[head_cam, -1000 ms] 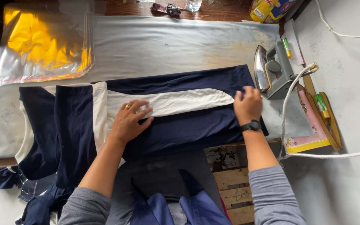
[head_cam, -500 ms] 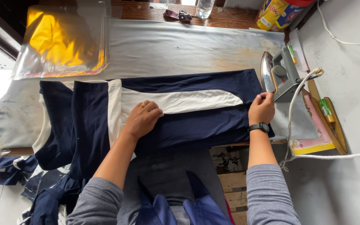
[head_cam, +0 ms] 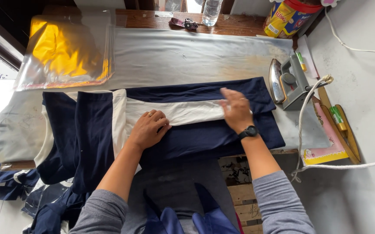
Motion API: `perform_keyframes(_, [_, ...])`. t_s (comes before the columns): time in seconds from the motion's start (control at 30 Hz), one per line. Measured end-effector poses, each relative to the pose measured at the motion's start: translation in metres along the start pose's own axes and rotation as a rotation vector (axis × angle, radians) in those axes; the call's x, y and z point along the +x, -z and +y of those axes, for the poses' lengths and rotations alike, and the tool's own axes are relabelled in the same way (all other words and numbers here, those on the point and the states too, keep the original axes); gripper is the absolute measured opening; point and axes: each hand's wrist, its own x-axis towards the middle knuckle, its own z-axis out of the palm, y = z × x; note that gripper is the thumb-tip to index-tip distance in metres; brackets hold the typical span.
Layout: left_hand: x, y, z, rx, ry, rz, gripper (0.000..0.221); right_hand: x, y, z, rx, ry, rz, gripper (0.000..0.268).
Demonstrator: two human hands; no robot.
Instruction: A person irons a navy and white garment on a pressing table and then folds it into a rectangular shape.
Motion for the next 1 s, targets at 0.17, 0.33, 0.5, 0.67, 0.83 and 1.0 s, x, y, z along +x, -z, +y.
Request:
perform_keyframes(0.17, [0.002, 0.001, 0.0, 0.024, -0.013, 0.017, 0.012, 0.029, 0.013, -0.013, 0.1, -0.1, -0.709, 0.078])
perform_keyframes(0.33, [0.001, 0.003, 0.0, 0.014, 0.007, 0.01, 0.013, 0.026, -0.005, 0.064, -0.036, -0.359, -0.735, 0.097])
perform_keyframes(0.5, [0.003, 0.004, 0.002, 0.002, 0.013, 0.013, 0.013, 0.043, -0.002, 0.091, -0.097, -0.382, -0.815, 0.107])
perform_keyframes(0.67, [0.008, 0.014, 0.007, -0.089, -0.057, 0.103, 0.013, 0.11, 0.035, 0.147, -0.598, -0.438, -0.368, 0.076])
perform_keyframes(0.83, [0.009, 0.016, 0.006, -0.106, -0.068, 0.137, 0.013, 0.126, 0.023, 0.199, -0.523, -0.76, -0.613, 0.057])
perform_keyframes(1.0, [0.004, 0.012, 0.005, -0.121, -0.078, 0.18, 0.014, 0.127, 0.041, 0.218, -0.168, -0.68, -0.6, 0.067])
